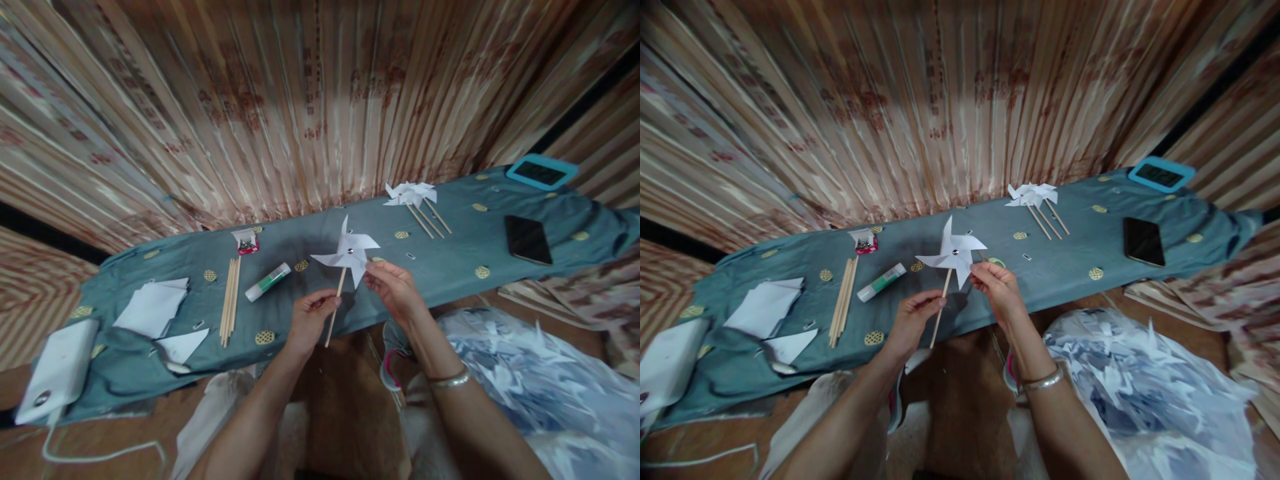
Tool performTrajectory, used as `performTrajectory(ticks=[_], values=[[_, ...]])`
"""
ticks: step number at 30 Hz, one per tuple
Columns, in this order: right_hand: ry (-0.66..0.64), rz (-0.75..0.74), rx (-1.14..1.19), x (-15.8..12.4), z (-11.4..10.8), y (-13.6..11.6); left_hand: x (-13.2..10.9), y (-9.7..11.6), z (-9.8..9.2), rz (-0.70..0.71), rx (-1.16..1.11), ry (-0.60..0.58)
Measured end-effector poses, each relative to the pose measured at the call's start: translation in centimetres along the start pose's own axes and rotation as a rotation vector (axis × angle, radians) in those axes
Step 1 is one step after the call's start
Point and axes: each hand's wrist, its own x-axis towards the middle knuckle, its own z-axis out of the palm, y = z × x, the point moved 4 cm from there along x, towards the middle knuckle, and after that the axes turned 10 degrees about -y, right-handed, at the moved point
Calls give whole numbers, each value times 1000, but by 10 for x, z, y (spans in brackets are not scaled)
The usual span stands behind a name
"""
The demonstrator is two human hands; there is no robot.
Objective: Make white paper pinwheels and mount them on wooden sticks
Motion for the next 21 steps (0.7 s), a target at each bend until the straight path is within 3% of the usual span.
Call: performTrajectory(ticks=[21], values=[[-60,93,1,-5,15,8,-2,-1,1,-2,-69,1]])
